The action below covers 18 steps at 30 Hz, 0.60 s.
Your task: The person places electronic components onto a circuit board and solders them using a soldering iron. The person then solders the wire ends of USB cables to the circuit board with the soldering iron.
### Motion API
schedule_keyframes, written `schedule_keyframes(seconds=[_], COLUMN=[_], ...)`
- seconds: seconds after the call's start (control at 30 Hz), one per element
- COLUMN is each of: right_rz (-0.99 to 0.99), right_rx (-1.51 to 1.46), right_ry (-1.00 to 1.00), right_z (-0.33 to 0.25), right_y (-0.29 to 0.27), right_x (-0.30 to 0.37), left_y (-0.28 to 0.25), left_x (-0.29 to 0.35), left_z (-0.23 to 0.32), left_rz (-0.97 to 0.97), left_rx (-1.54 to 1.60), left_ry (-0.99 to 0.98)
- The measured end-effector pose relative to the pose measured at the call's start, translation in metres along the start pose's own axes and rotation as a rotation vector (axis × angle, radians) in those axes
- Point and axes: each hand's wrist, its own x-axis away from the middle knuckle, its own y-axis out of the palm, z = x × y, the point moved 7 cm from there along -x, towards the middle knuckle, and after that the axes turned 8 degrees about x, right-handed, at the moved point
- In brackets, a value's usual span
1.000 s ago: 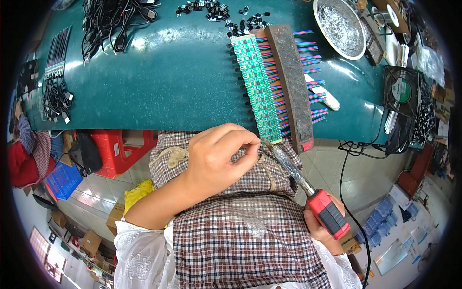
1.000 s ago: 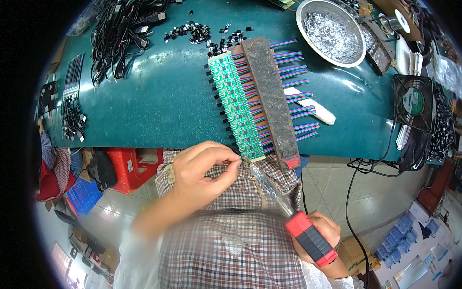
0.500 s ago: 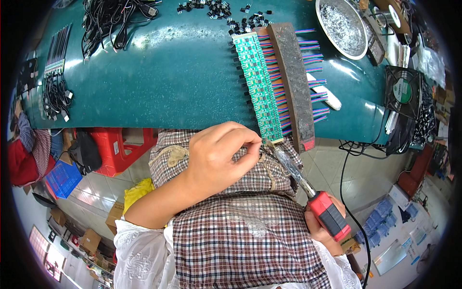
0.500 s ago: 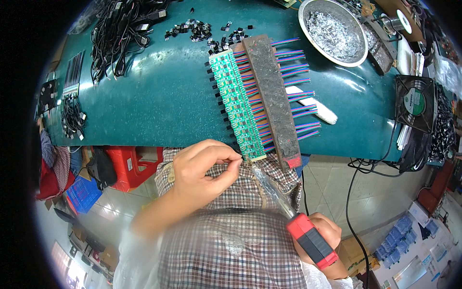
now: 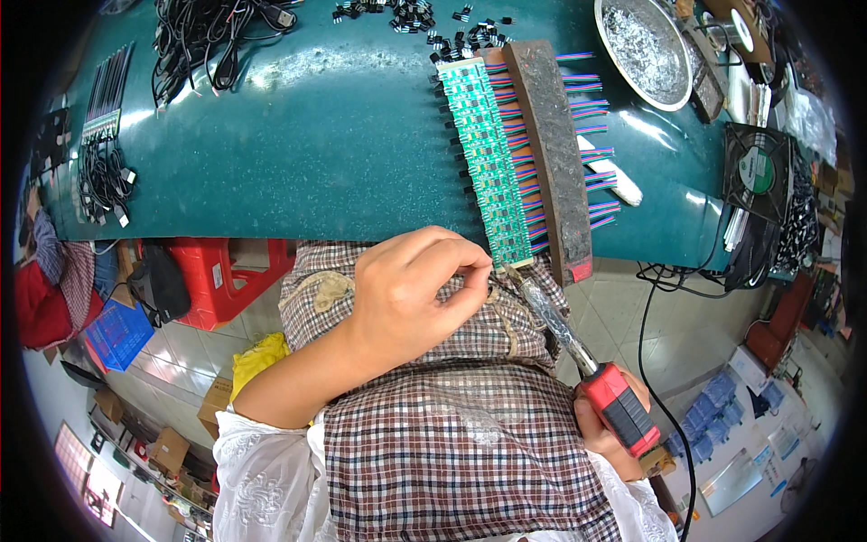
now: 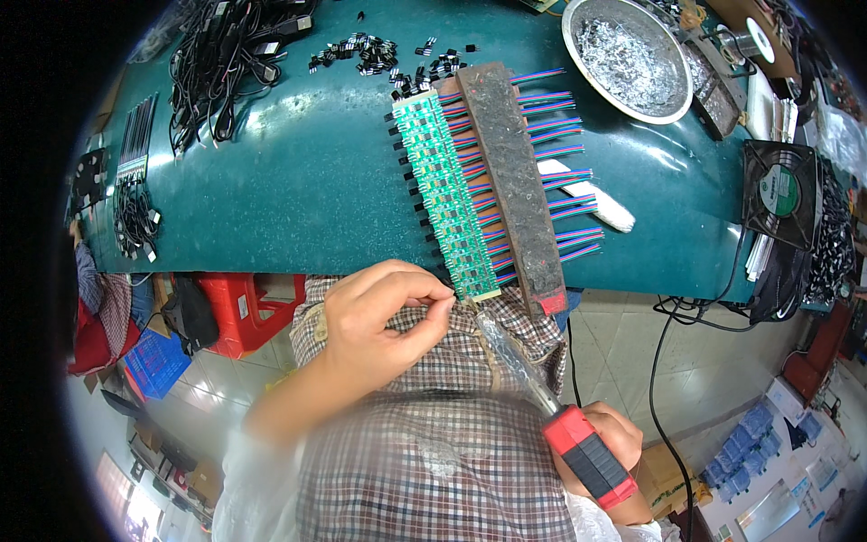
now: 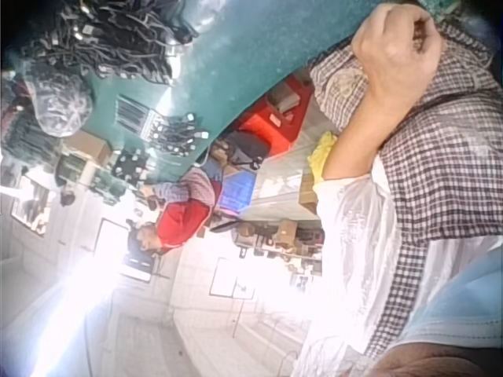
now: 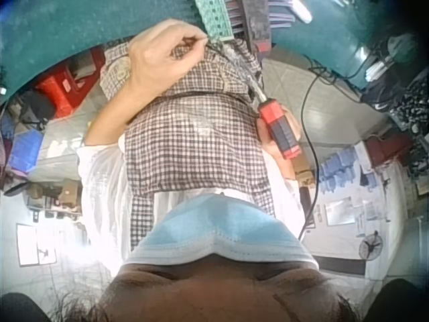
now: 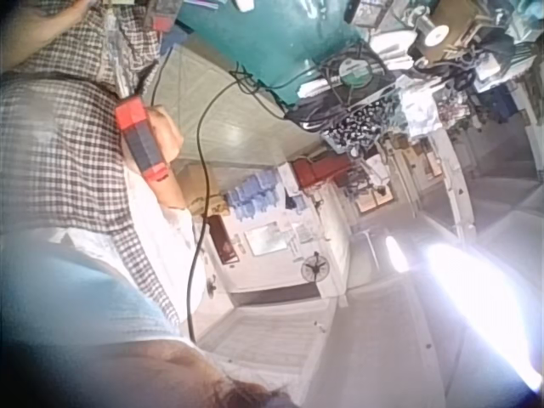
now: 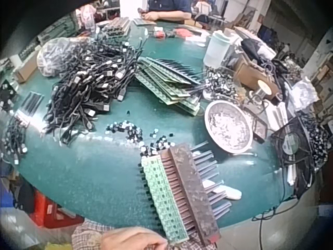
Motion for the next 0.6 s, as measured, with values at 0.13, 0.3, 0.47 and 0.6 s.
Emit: schedule_keyframes(seconds=[0.13, 0.3, 0.47, 0.6], right_rz=[-0.008, -0.026, -0.002, 0.002], right_rx=[-0.01, -0.042, -0.018, 0.018], right_ry=[-0.005, 0.005, 0.032, 0.009], right_z=[0.0008, -0.0006, -0.002, 0.0023], right_y=[0.0015, 0.0025, -0.001, -0.0021], right_x=[-0.0015, -0.0037, -0.0008, 0.0029], left_y=[0.0001, -0.0001, 0.0003, -0.0001], left_x=[-0.0003, -0.0008, -0.0012, -0.0007], left_z=[0.0001, 0.0002, -0.0002, 0.0002], left_rz=[-0.003, -0.006, -0.007, -0.011], left_rx=[-0.001, -0.003, -0.007, -0.01], left_ry=[-0.006, -0.004, -0.004, -0.012])
